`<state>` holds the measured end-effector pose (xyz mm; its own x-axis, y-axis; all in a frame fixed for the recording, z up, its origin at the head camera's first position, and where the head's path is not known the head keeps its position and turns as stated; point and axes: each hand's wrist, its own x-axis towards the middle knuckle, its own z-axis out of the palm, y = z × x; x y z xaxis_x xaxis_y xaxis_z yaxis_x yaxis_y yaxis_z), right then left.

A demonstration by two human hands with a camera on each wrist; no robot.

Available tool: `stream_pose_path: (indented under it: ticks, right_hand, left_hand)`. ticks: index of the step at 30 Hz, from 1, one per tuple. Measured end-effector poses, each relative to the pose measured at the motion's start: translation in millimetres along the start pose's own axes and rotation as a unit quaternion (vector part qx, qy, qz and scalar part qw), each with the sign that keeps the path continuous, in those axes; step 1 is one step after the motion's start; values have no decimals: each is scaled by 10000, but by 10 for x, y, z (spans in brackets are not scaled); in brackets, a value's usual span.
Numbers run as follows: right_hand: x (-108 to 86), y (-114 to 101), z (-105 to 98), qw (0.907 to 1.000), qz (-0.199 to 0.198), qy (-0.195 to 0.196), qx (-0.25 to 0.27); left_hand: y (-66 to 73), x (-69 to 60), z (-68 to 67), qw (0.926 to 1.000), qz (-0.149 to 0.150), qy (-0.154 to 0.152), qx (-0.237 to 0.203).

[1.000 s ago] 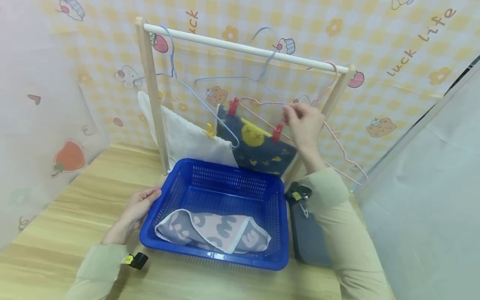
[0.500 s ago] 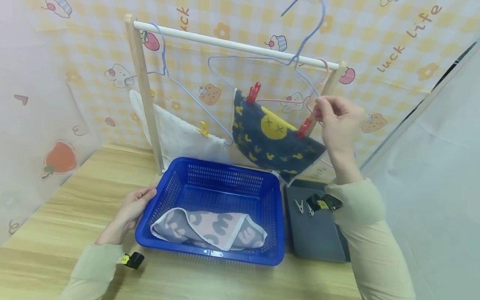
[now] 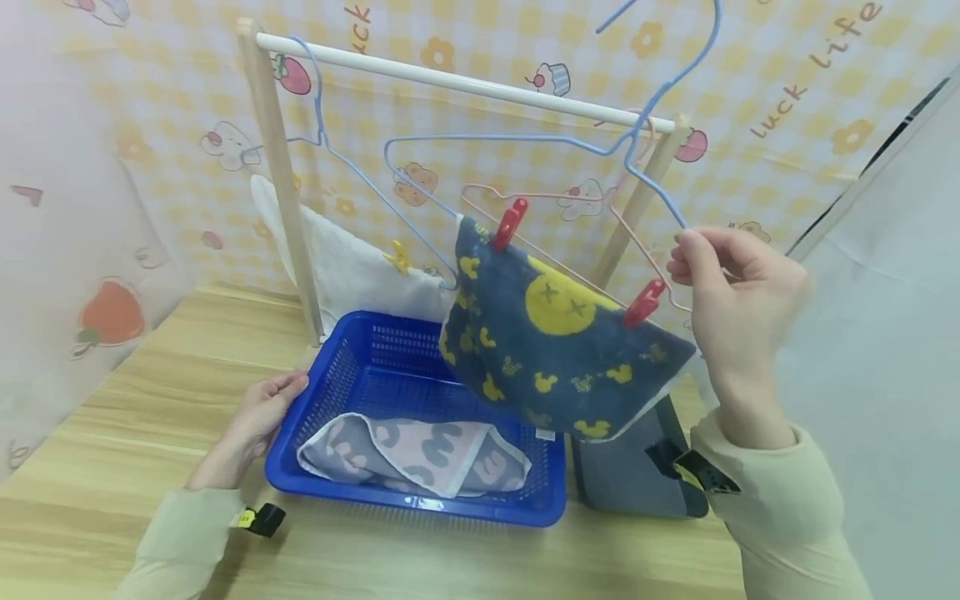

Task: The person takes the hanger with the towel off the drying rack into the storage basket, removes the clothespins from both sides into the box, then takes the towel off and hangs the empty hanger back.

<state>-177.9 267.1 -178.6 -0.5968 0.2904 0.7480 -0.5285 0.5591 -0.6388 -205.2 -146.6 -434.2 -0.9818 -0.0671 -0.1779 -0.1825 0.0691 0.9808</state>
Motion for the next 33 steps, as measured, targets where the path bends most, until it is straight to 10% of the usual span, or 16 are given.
stream_pose_path:
  ticks: [7,14,22,28,33]
  right_hand:
    - [-244,123,-112,9958,-730,333,433]
    - [-364,210,45,9854,-601,130,1588]
    - [-600,329,370,9912,-1022,-719,446]
    - [-775,444,588,9820,-1235,-1348,462]
    - [-880,532,670,9746,-1318,-1738,500]
  left_hand:
    - [-2,21,18,10000,-60,-4,44]
    - [-4,31,-1,10000,-24,15,16]
    - [22,58,-38,9977,71,-217,631]
    - [186,-22,-107,9926,851,140,850]
    - [365,-126,-120,9748,2057,-378,-770]
